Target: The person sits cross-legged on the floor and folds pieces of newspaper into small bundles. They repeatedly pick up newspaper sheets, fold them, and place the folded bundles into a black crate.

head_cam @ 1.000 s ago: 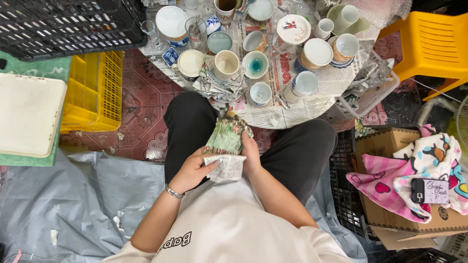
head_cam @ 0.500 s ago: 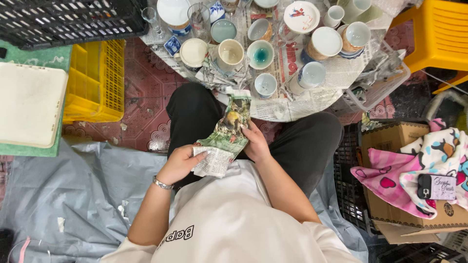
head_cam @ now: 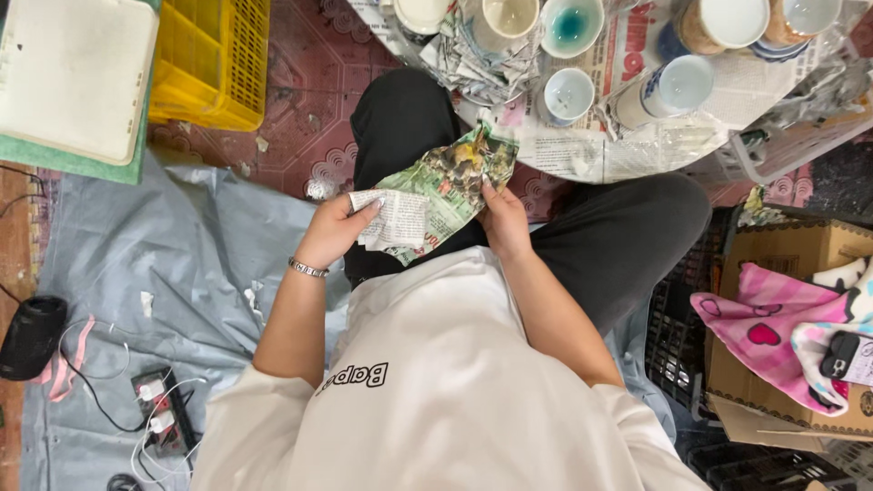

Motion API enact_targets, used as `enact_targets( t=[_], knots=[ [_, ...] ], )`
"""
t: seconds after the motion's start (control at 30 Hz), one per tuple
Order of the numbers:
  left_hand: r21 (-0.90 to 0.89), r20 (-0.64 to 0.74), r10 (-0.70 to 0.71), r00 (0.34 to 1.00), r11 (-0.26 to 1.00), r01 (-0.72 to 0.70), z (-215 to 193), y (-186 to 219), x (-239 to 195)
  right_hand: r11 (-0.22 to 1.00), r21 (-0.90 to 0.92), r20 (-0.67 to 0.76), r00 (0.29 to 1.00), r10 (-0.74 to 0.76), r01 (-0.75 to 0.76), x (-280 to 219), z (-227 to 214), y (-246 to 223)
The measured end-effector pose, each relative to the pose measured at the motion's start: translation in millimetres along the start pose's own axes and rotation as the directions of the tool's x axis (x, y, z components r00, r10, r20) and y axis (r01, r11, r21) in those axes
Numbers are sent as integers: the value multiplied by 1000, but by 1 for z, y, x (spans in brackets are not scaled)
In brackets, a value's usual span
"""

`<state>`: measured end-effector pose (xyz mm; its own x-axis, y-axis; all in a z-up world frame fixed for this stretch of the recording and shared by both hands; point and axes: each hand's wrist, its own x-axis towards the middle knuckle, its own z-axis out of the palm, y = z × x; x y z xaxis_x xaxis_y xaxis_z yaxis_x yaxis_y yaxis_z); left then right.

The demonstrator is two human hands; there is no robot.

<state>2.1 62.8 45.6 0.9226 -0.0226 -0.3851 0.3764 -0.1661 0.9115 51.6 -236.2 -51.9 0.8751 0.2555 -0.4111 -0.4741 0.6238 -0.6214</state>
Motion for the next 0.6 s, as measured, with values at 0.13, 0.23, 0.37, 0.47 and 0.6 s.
enact_targets(
  t=[0.13, 0.23, 0.37, 0.47, 0.6],
  knots=[
    [-8, -14, 7, 1000, 1000, -7, -1, -11, 0, 1000, -9, 44, 999, -23, 24, -5, 9, -11],
    [-137, 16, 38, 999, 990, -36, 2, -15, -1, 846, -469, 86, 966, -244, 255, -12, 22, -24],
    [-625, 48, 24, 999, 781, 11, 32, -11, -2, -21, -874, 473, 839, -267, 486, -29, 45, -32],
    [-648, 43, 147, 988, 757, -84, 59, 1, -3, 176, -796, 570, 815, -103, 579, -40, 59, -27],
    [-244, 15, 482, 876, 852, -464, 71, 21, 8, 789, -507, 622, 781, 55, 348, -40, 41, -29]
  ],
)
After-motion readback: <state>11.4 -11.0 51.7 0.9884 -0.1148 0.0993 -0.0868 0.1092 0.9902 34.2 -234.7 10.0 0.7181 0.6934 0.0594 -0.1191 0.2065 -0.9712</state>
